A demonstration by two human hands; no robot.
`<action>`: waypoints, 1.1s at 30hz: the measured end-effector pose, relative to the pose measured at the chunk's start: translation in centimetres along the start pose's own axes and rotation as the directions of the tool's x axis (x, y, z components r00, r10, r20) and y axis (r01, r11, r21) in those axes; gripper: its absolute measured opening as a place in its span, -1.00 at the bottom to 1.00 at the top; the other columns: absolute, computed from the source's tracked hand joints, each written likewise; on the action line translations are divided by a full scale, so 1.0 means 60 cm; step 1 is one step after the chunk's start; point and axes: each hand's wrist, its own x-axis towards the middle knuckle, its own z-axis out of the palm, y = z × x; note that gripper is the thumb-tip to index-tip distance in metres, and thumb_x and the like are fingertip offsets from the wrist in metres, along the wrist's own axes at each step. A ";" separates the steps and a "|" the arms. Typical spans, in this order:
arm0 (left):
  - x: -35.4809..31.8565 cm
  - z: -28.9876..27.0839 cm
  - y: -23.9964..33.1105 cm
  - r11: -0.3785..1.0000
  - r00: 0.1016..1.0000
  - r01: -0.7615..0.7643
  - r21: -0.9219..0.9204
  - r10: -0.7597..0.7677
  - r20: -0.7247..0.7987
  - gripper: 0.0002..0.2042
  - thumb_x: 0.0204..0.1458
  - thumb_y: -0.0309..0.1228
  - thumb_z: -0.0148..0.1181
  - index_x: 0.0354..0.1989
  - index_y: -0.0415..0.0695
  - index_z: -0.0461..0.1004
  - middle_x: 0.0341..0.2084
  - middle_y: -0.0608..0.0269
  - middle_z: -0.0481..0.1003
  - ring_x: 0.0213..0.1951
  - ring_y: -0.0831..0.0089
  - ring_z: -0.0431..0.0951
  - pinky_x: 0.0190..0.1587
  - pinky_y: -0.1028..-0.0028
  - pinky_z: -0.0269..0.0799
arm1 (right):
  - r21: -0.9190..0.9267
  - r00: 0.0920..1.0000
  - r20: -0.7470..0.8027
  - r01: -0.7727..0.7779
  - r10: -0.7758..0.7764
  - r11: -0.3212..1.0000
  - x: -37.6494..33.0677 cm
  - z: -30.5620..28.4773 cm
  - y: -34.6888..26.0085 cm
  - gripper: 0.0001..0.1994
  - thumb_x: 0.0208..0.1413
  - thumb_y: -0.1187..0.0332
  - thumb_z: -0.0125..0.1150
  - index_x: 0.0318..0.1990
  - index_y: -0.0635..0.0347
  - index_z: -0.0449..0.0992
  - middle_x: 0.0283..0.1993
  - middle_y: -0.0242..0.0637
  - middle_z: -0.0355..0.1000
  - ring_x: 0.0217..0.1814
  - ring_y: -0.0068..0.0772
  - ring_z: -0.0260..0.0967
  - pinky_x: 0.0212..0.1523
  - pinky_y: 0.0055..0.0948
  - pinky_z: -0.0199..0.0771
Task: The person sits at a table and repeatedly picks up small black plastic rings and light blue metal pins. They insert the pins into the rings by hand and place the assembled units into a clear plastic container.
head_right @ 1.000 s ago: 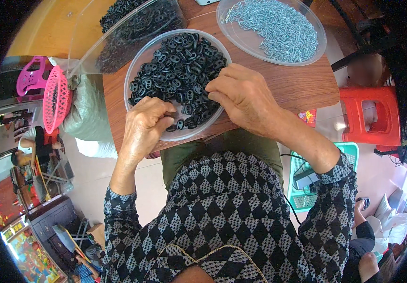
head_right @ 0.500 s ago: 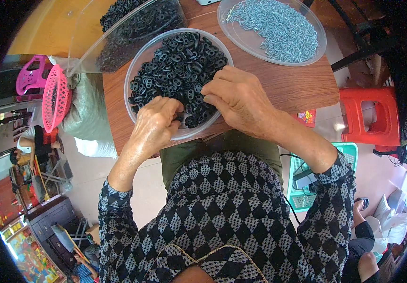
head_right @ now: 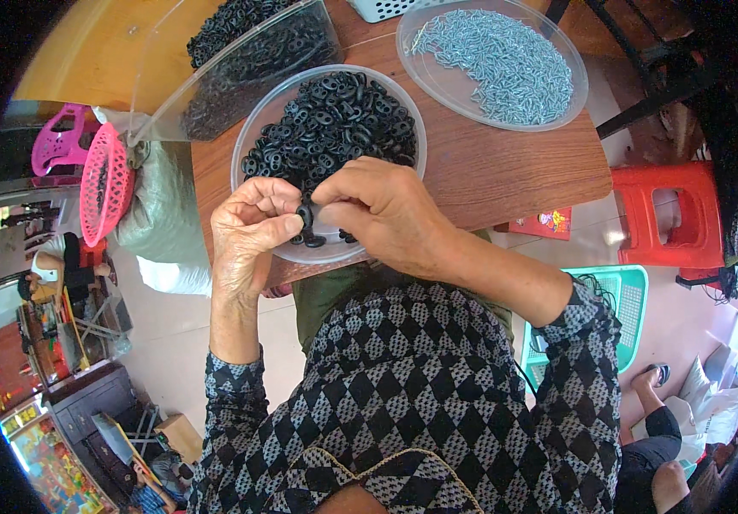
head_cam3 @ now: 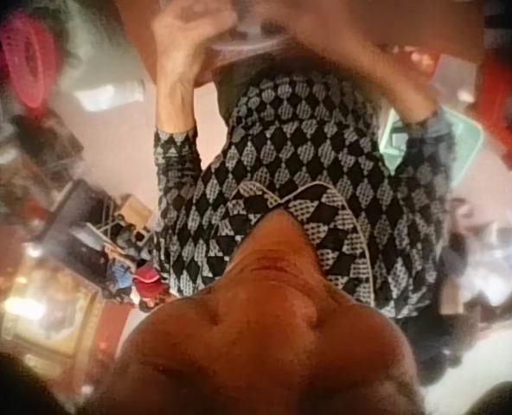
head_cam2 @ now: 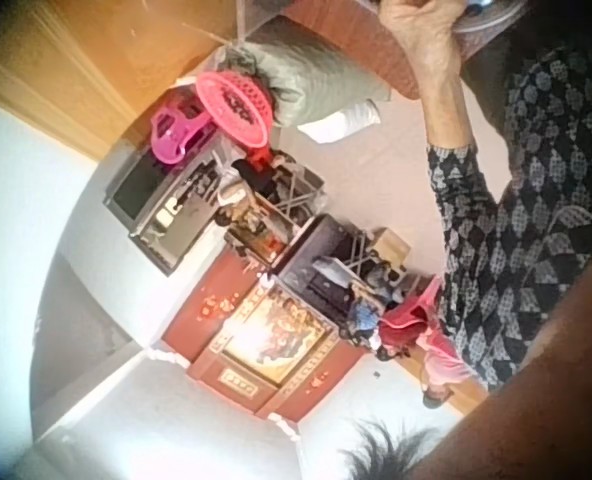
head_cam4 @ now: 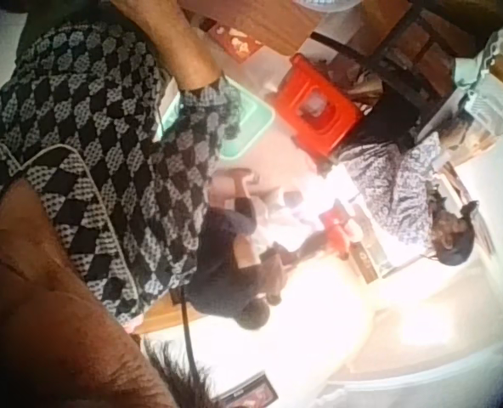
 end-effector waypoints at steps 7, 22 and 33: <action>-0.003 0.001 -0.008 0.983 0.998 -0.010 -0.186 -0.002 -0.067 -0.76 -0.21 -0.67 0.28 -0.30 -0.32 0.46 -0.48 0.21 0.51 -0.48 0.56 0.50 -0.39 0.61 0.45 | 0.150 0.996 -0.086 0.002 0.011 0.989 0.006 0.026 -0.003 -0.91 -0.06 0.52 0.15 -0.35 0.28 0.50 -0.47 -0.27 0.41 -0.40 -0.45 0.33 -0.35 -0.46 0.32; -0.022 0.025 -0.024 0.960 0.977 -0.068 -0.272 0.009 -0.213 -0.83 -0.08 -0.67 0.15 -0.26 -0.38 0.44 -0.44 0.11 0.50 -0.46 0.42 0.52 -0.42 0.50 0.49 | -0.153 0.974 -0.100 0.187 -0.203 0.970 0.014 0.033 0.001 -0.91 -0.11 0.52 0.15 -0.38 0.25 0.49 -0.51 -0.26 0.38 -0.43 -0.28 0.31 -0.36 -0.36 0.31; -0.023 0.023 -0.026 0.943 0.976 -0.028 -0.332 -0.046 -0.213 -0.85 -0.07 -0.67 0.14 -0.28 -0.38 0.44 -0.46 0.11 0.50 -0.50 0.43 0.52 -0.45 0.52 0.49 | -0.143 0.972 -0.115 0.188 -0.204 0.972 0.012 0.037 0.006 -0.90 -0.12 0.53 0.15 -0.38 0.26 0.48 -0.51 -0.24 0.37 -0.44 -0.27 0.30 -0.38 -0.35 0.30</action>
